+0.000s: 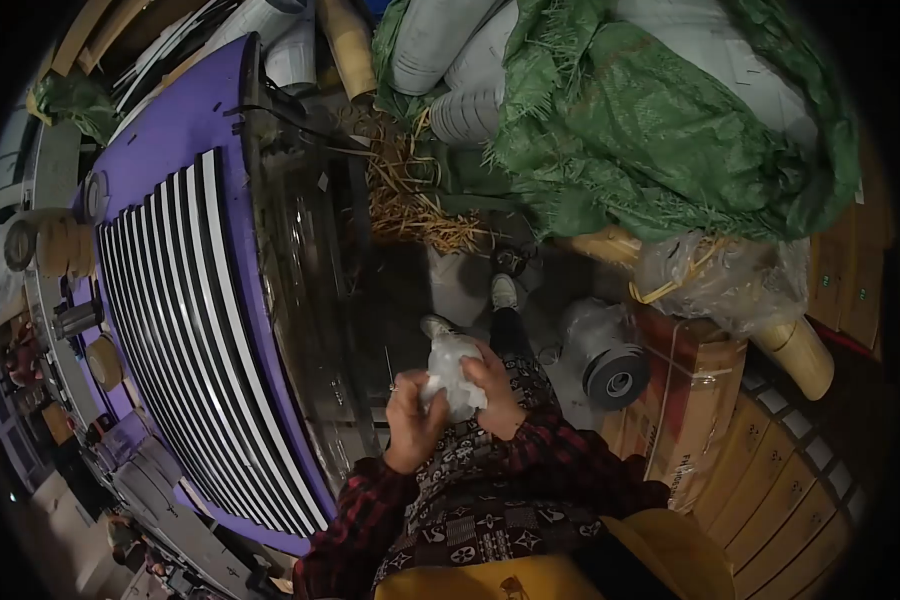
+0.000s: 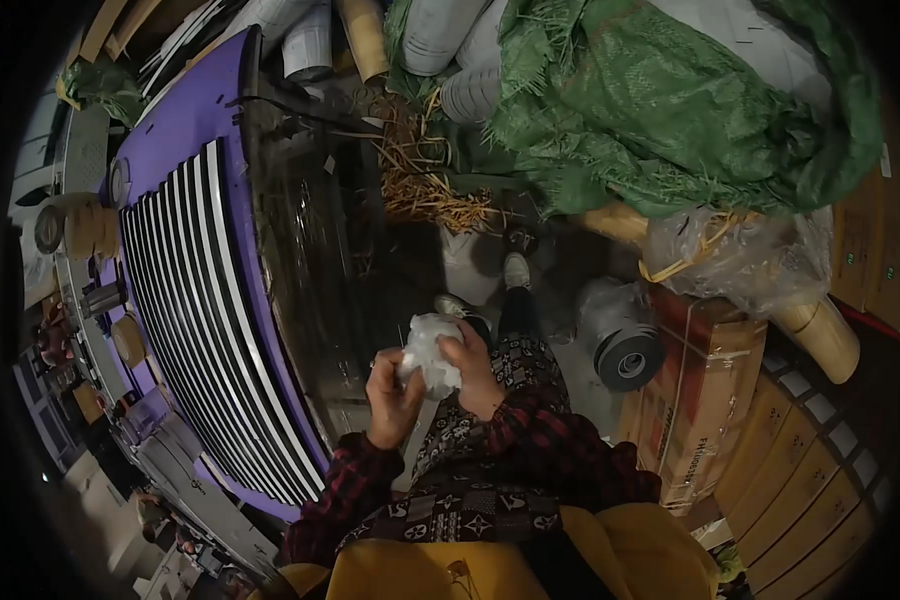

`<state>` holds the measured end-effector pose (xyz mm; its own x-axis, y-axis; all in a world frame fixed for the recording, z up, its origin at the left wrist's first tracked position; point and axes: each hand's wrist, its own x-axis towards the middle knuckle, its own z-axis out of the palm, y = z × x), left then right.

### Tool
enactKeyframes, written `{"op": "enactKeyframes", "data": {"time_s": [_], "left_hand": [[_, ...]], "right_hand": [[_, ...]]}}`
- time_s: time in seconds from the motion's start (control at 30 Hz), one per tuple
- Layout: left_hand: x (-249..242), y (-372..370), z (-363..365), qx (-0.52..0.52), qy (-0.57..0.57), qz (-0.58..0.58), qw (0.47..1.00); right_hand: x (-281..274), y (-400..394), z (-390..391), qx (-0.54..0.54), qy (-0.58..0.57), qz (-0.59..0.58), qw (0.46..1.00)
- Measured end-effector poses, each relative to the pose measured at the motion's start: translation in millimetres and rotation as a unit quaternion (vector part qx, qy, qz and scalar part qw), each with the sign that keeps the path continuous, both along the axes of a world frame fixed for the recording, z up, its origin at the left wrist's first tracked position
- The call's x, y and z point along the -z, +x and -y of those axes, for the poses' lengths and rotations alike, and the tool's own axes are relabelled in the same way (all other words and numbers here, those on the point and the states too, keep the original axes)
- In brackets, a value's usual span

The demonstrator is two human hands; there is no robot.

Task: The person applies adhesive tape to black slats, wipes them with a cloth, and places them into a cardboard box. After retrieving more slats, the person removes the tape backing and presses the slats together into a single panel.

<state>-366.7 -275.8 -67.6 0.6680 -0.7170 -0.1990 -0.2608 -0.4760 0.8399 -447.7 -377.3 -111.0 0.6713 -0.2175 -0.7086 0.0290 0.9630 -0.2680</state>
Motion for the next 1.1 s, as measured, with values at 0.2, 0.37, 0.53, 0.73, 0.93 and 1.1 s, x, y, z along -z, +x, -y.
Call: {"op": "enactKeyframes", "data": {"time_s": [0.2,0.37,0.53,0.73,0.93,1.1], "left_hand": [[56,-24,29,-0.015,0.038,0.030,0.999],[98,-34,33,0.037,0.109,0.064,0.991],[118,-62,42,0.118,0.134,0.078,0.981],[157,-59,37,0.177,0.152,0.034,0.972],[226,-35,8,0.012,0.040,-0.382,0.923],[294,-30,-9,-0.113,0.133,-0.451,0.876]], "right_hand": [[51,-11,-1,0.059,0.135,-0.113,0.983],[77,-34,-6,0.027,0.276,-0.046,0.960],[100,-51,17,0.031,0.284,-0.123,0.950],[159,-70,0,0.070,0.283,-0.128,0.948],[235,-69,-5,-0.116,0.045,-0.229,0.965],[286,-46,-58,-0.372,-0.376,-0.109,0.842]]}}
